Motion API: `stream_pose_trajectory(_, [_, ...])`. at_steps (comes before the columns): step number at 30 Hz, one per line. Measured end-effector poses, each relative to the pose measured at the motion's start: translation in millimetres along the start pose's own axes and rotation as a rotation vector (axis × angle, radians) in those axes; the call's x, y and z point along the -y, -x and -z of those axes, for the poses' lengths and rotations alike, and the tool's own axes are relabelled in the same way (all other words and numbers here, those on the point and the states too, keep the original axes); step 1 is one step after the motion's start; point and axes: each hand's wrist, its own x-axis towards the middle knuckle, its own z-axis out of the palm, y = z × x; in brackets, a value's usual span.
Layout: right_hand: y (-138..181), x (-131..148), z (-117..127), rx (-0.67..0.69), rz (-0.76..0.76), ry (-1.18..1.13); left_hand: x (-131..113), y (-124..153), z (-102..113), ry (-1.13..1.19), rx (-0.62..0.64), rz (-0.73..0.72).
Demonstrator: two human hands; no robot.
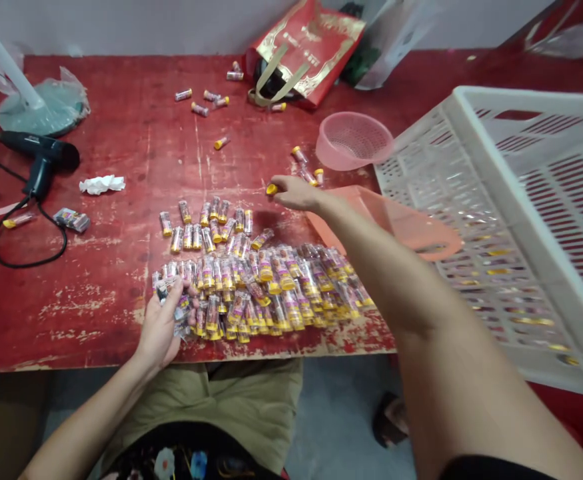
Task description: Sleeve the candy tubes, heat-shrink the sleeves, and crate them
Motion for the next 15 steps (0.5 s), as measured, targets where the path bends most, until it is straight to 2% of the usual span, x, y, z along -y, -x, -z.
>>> stream_pose_trajectory(3, [59,29,2,-0.117,0.049,-0.133,8,-1,-11,0.046,0.043,0.008])
stream_pose_trajectory(5, [112,60,-10,-0.142,0.099,-0.342,15,2,-23,0.079,0.083,0.018])
stream_pose_trajectory(9, [210,120,-58,0.006,0.176,-0.808,29,15,-43,0.148,0.126,-0.01])
stream_pose_trajectory(12, [245,133,-83,-0.009,0.125,-0.98,34,27,-43,0.167,0.112,-0.017])
stream_pose_trajectory(15, [256,122,-85,-0.115,0.117,-0.959,35,37,-35,0.127,0.102,-0.083])
